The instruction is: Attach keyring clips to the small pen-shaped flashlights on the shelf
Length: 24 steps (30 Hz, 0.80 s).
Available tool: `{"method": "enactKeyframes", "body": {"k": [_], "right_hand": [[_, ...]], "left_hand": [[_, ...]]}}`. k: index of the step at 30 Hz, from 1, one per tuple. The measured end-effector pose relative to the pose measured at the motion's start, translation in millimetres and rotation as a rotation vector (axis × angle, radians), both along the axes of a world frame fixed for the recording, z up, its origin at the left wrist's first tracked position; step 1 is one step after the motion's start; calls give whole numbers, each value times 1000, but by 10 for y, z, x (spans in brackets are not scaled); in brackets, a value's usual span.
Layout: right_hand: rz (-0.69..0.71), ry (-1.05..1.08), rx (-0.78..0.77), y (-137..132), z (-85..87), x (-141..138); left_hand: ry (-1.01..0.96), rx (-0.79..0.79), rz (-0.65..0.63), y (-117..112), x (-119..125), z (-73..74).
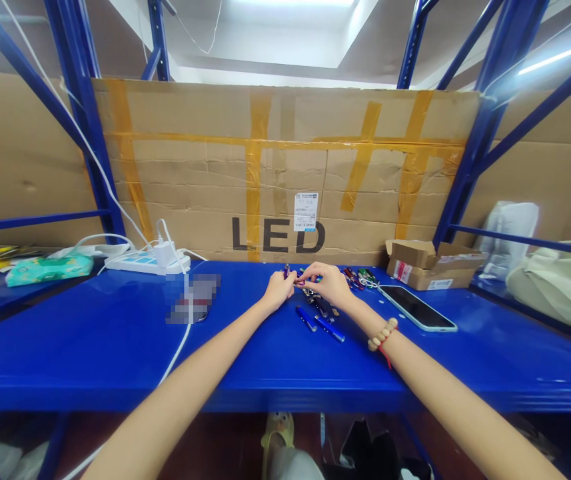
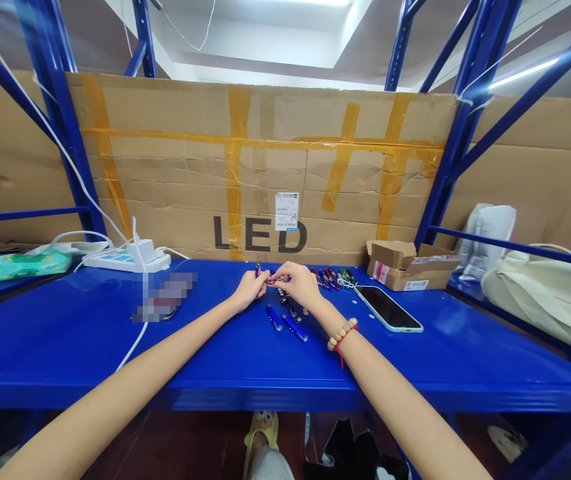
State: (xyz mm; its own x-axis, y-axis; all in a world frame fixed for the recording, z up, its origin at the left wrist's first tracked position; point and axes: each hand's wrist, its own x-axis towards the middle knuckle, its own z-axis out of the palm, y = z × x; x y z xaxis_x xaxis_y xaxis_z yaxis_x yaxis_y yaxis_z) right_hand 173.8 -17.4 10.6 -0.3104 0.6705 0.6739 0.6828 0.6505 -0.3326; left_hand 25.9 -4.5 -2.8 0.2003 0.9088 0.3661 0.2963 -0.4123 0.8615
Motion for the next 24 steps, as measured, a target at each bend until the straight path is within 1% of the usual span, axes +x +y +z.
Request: {"method": "enactKeyframes", "body": {"k": [5, 9, 12, 14, 16, 19, 21, 24], "right_hand": [[-40, -56, -2, -20, 30, 20], [-14, -109, -7, -19, 31, 19], [23, -151, 32, 0, 13, 14], [24, -184, 55, 8, 3, 12], [-10, -219, 67, 3, 5, 9], [-105, -252, 66, -33, 31, 2], [-165, -263, 50, -64, 53, -4], [-190, -279, 24, -90, 68, -14]], "left_hand": [[28, 21, -16, 32, 11, -36], [58, 52, 17, 72, 16, -79], [79, 50, 48, 80, 11, -83], [92, 38, 69, 73, 7, -71], [87, 21, 84, 61, 4, -55], [17, -12, 79, 45, 2, -36], [-40, -32, 52, 41, 2, -29], [-85, -43, -5, 46, 4, -33]]}}
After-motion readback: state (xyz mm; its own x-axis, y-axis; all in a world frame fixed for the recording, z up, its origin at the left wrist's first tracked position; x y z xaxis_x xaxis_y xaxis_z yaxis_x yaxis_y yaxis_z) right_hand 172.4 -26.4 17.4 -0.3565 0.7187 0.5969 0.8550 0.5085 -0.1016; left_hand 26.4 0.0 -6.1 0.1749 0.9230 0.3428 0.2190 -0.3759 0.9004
